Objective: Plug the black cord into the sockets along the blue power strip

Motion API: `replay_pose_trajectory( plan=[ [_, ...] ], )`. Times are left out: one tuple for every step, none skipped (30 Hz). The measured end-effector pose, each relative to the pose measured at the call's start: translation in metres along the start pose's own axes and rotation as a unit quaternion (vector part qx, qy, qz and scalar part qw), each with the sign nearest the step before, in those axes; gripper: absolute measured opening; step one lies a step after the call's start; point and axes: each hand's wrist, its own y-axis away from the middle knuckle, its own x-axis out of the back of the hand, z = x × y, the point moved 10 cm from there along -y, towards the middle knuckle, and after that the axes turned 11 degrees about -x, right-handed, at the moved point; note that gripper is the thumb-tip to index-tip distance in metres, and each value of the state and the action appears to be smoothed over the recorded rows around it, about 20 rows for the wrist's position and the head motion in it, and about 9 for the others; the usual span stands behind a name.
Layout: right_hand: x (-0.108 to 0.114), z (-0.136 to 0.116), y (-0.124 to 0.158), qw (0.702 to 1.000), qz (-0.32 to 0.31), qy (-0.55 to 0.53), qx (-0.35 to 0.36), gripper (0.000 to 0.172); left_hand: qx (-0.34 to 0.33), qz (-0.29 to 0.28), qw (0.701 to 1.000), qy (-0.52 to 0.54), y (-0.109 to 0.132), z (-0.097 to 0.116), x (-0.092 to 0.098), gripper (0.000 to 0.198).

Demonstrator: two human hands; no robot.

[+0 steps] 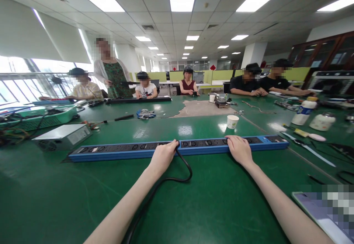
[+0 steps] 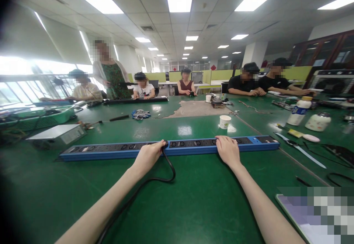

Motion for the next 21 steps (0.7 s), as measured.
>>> replay_pose_trajectory(
  plan=[
    [0.0, 0.0, 0.0, 1.0, 0.001, -0.001, 0.0, 0.041, -0.001, 0.008, 1.0, -0.004, 0.001, 0.0, -0.001, 0.041],
    [0.0, 0.0, 0.0, 1.0, 0.001, -0.002, 0.0, 0.041, -0.005, 0.017, 1.0, -0.007, 0.002, 0.0, -0.002, 0.041],
    [0.001, 0.0, 0.0, 1.0, 0.001, -0.003, 0.0, 0.042, -0.01, 0.027, 1.0, -0.009, 0.002, -0.001, -0.002, 0.04],
    [0.001, -0.001, 0.0, 1.0, 0.001, -0.003, 0.0, 0.042, -0.017, 0.041, 0.999, -0.009, 0.003, -0.002, -0.001, 0.04],
    [0.002, -0.001, 0.0, 1.0, 0.0, -0.003, -0.001, 0.042, -0.021, 0.059, 0.998, -0.009, 0.003, -0.004, 0.004, 0.041],
    [0.002, -0.002, 0.0, 1.0, 0.0, -0.003, -0.002, 0.042, -0.022, 0.084, 0.996, -0.01, 0.003, -0.007, 0.013, 0.042],
    [0.002, -0.002, 0.001, 1.0, 0.0, -0.003, -0.002, 0.042, -0.018, 0.114, 0.993, -0.012, 0.002, -0.009, 0.024, 0.044],
    [0.002, -0.002, 0.002, 1.0, 0.0, -0.004, -0.002, 0.041, -0.012, 0.146, 0.989, -0.016, 0.002, -0.012, 0.038, 0.045],
    [0.002, -0.002, 0.002, 1.0, 0.0, -0.006, -0.003, 0.041, -0.007, 0.179, 0.984, -0.018, 0.002, -0.013, 0.053, 0.045],
    [0.001, -0.001, 0.002, 1.0, -0.002, -0.009, -0.005, 0.04, -0.008, 0.201, 0.979, -0.017, 0.002, -0.011, 0.067, 0.045],
    [0.001, 0.0, 0.001, 1.0, -0.005, -0.016, -0.008, 0.04, -0.012, 0.211, 0.977, -0.016, 0.001, -0.007, 0.077, 0.045],
    [0.0, 0.002, -0.001, 0.999, -0.011, -0.028, -0.015, 0.039, -0.019, 0.216, 0.976, -0.016, 0.0, -0.001, 0.086, 0.044],
    [0.001, 0.003, -0.005, 0.998, -0.02, -0.047, -0.024, 0.037, -0.03, 0.212, 0.977, -0.013, -0.002, 0.007, 0.09, 0.043],
    [0.003, 0.003, -0.01, 0.996, -0.029, -0.075, -0.034, 0.036, -0.042, 0.204, 0.978, -0.008, -0.004, 0.017, 0.092, 0.043],
    [0.008, 0.0, -0.015, 0.992, -0.038, -0.112, -0.044, 0.035, -0.057, 0.197, 0.979, 0.0, -0.005, 0.027, 0.092, 0.043],
    [0.015, -0.005, -0.022, 0.985, -0.05, -0.154, -0.052, 0.035, -0.071, 0.191, 0.979, 0.01, -0.006, 0.037, 0.091, 0.043],
    [0.024, -0.016, -0.027, 0.976, -0.066, -0.199, -0.056, 0.034, -0.083, 0.189, 0.978, 0.022, -0.007, 0.047, 0.089, 0.042],
    [0.034, -0.031, -0.031, 0.966, -0.09, -0.237, -0.053, 0.035, -0.095, 0.188, 0.977, 0.033, -0.007, 0.056, 0.087, 0.042],
    [0.043, -0.052, -0.033, 0.954, -0.13, -0.267, -0.042, 0.036, -0.105, 0.19, 0.975, 0.042, -0.008, 0.065, 0.085, 0.042],
    [0.051, -0.079, -0.03, 0.935, -0.188, -0.301, -0.021, 0.038, -0.113, 0.191, 0.974, 0.051, -0.009, 0.072, 0.084, 0.041],
    [0.06, -0.108, -0.024, 0.908, -0.25, -0.336, 0.001, 0.041, -0.12, 0.192, 0.972, 0.06, -0.01, 0.078, 0.082, 0.04]
  ],
)
